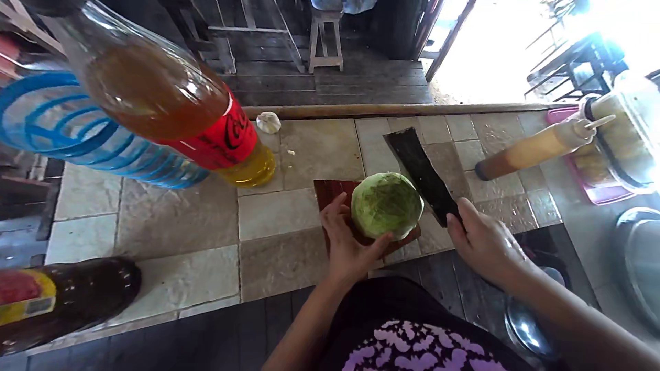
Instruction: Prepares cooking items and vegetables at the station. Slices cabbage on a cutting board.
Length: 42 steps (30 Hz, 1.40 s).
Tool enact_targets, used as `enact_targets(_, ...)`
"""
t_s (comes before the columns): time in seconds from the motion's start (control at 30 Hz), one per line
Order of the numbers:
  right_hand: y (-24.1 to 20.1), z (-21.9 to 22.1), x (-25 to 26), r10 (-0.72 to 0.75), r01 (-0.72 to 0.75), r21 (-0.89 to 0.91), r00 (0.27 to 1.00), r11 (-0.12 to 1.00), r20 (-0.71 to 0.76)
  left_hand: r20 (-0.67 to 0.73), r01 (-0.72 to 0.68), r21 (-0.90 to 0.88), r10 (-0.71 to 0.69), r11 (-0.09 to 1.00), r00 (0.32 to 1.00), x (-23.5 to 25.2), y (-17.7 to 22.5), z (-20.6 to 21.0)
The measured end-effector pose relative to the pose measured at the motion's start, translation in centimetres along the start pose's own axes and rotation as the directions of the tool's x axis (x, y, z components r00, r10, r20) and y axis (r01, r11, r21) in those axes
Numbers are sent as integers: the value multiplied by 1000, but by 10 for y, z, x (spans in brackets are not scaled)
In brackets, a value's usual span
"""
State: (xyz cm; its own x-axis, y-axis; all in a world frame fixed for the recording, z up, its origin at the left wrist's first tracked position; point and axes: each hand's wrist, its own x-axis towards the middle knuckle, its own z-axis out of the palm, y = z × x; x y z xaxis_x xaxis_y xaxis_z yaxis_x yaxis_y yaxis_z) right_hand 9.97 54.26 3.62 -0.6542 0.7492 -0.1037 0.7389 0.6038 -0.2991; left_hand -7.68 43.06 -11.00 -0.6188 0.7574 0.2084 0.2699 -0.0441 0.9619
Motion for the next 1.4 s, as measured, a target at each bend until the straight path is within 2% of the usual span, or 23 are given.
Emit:
enact_targets(0.1,7,5,-1,-1,1,35,1000,999,13,179,116,-103,-97,988,979,8,-5,0)
enact_targets(0.17,12,7,-3,-29,29,40,1000,999,-3,146,149,-142,-128,979,981,9,4,8)
enact_targets(0.23,20,13,-9,-54,55,47,998,997,-26,94,105,-108,-95,989,991,7,9,10)
enact_targets(0.37,32,28,-21,-86,89,72,995,993,-50,93,-34,102,24,994,995,-2,18,-5)
enact_targets(0.47,34,19,-23,-82,84,65,996,994,-32,119,28,133,-44,991,992,-7,28,-5)
enact_targets(0.6,14,-14,-26,-166,164,-22,981,986,-102,41,46,106,-50,993,998,-3,40,6)
enact_targets(0.73,-1,-18,-21,-131,131,-86,991,988,8,-2,21,28,-21,999,1000,2,22,31)
enact_targets(0.83,-4,-9,-17,-70,70,0,998,998,-8,-50,-20,-44,18,999,999,3,11,28)
enact_targets(0.9,-1,-19,-16,11,-11,48,1000,999,-11,-44,-102,-73,99,992,994,8,13,32)
enact_targets(1.03,10,-13,-8,57,-85,161,983,983,172,3,-308,115,310,944,951,18,26,31)
enact_targets(1.13,9,-17,-5,98,-147,159,955,976,279,74,-292,263,283,920,956,25,47,38)
enact_targets(1.2,12,-20,-5,96,-149,169,953,974,287,6,-294,332,310,896,951,28,46,48)
enact_targets(1.27,18,-25,-11,94,-149,170,951,974,296,-53,-297,345,335,890,941,30,43,53)
enact_targets(1.4,25,-40,-25,130,-172,77,916,982,379,-48,-306,339,341,890,939,33,41,53)
